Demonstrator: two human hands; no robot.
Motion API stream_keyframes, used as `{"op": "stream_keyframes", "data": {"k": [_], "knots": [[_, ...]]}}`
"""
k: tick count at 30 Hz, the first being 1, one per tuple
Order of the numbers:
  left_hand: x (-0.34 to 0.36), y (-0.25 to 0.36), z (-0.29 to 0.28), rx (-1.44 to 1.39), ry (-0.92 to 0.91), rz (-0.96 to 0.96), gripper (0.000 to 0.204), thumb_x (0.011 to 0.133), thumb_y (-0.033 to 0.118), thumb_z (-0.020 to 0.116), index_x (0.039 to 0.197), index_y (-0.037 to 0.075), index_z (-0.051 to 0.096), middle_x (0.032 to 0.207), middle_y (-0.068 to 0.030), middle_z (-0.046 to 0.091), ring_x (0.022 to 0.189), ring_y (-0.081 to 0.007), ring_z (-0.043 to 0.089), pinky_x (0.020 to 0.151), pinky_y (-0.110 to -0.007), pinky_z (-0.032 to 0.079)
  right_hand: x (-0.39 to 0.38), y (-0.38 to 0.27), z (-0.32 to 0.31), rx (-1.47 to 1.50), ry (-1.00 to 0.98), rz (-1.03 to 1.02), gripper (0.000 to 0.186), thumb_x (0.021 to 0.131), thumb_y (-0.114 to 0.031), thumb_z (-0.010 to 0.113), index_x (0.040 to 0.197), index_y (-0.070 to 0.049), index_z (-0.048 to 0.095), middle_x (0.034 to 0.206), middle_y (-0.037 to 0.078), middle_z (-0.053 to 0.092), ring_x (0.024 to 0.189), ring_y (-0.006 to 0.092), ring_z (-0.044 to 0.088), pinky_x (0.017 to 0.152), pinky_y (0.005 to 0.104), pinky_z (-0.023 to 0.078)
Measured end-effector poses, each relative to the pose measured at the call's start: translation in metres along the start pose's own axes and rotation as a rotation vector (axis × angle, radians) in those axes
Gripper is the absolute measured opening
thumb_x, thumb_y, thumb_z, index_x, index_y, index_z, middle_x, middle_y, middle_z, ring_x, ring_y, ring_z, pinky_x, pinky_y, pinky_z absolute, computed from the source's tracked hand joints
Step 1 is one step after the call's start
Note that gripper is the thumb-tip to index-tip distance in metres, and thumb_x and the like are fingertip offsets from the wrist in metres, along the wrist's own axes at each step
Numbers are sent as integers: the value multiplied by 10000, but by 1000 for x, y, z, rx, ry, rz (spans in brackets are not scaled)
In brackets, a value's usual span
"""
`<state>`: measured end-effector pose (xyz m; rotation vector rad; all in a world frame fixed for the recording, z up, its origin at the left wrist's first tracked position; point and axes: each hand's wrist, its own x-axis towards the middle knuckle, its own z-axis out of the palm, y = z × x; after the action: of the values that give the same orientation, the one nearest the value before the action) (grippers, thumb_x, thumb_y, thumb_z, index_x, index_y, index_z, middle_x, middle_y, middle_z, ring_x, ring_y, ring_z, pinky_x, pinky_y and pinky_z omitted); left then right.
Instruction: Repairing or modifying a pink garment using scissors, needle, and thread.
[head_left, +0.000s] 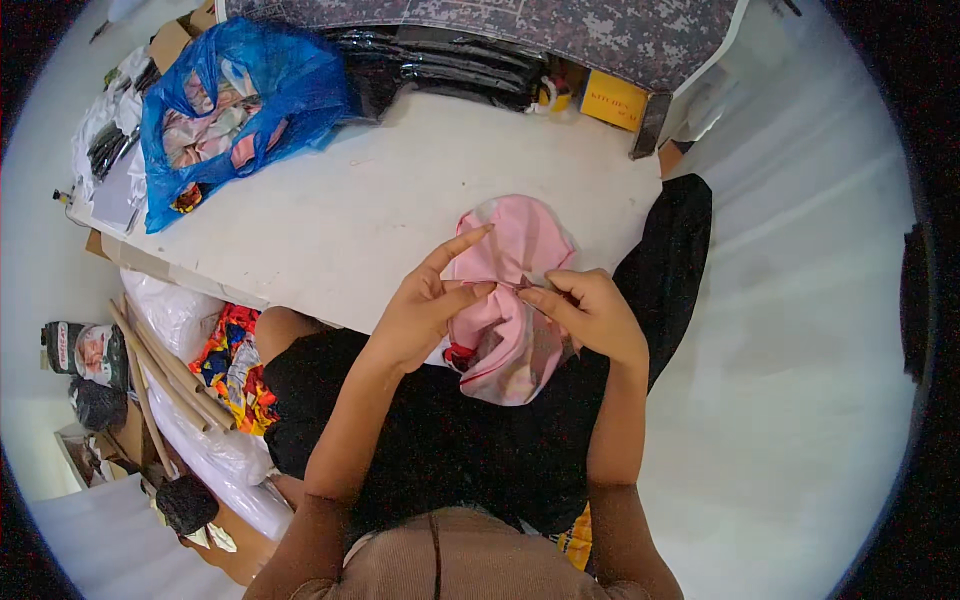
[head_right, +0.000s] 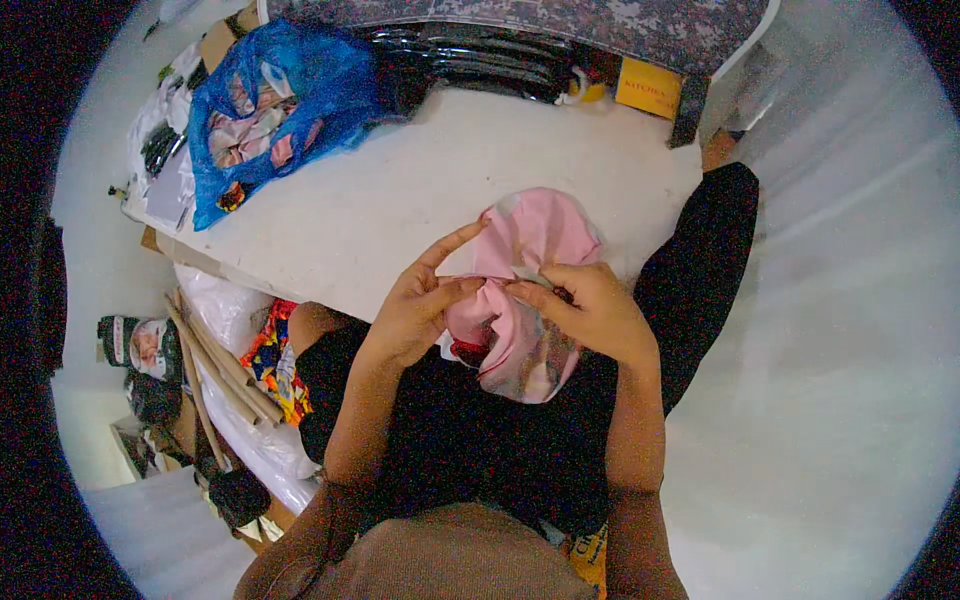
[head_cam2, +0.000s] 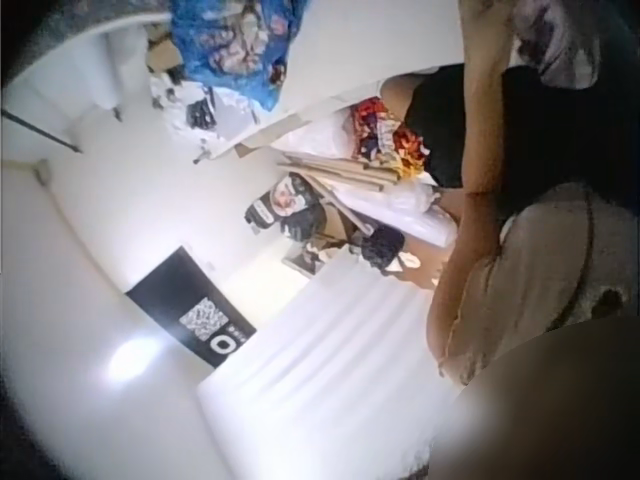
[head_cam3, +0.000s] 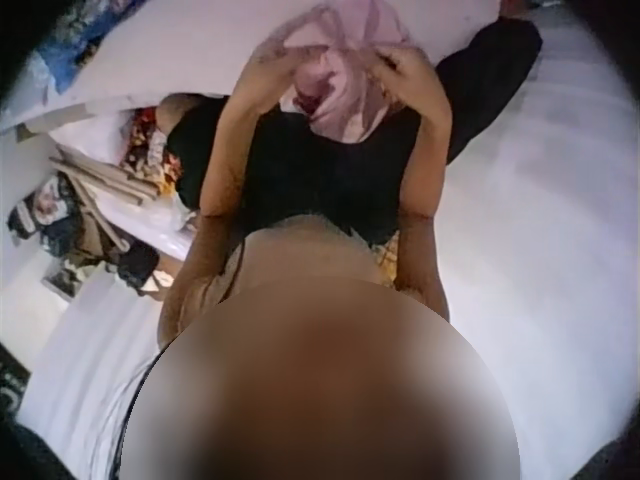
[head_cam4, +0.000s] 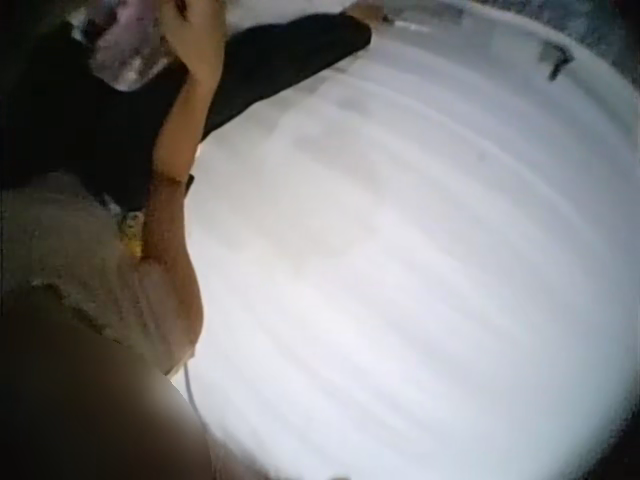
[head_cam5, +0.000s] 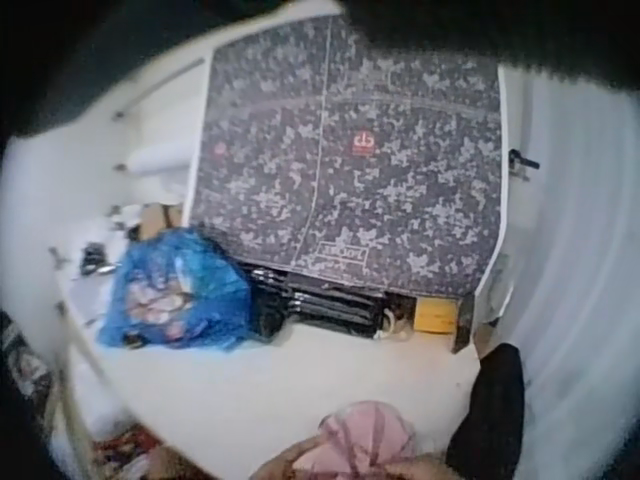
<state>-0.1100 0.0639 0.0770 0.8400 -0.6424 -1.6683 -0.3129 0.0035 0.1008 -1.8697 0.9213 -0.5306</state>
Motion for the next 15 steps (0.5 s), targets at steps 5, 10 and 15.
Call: {"op": "stream_keyframes", "data": {"k": [5, 10, 15], "knots": [[2, 5, -2, -51, -87, -37, 411, 873, 15, 513, 1274, -46, 446, 1110, -165, 600, 969, -178, 602, 866, -272, 474, 1, 1, 1, -76, 40, -44, 326, 861, -205, 629, 629, 7, 543, 464, 12, 498, 385, 39, 465, 346, 220, 333], [-2, 7, 2, 18, -50, -74, 379, 880, 21, 506, 1250, -54, 474, 1147, -147, 586, 974, -149, 590, 874, -248, 462, 1, 0, 1, -158, 47, -113, 330, 849, -201, 641, 625, 11, 523, 458, 19, 475, 408, 31, 444, 372, 226, 323], [-4, 4, 3, 179, -43, 16, 383, 877, 8, 500, 1255, -47, 476, 1173, -124, 574, 976, -122, 577, 874, -239, 454, 1, 0, 2, -126, 60, -109, 324, 836, -177, 646, 626, 18, 494, 453, 35, 426, 423, 35, 397, 389, 239, 307]]}}
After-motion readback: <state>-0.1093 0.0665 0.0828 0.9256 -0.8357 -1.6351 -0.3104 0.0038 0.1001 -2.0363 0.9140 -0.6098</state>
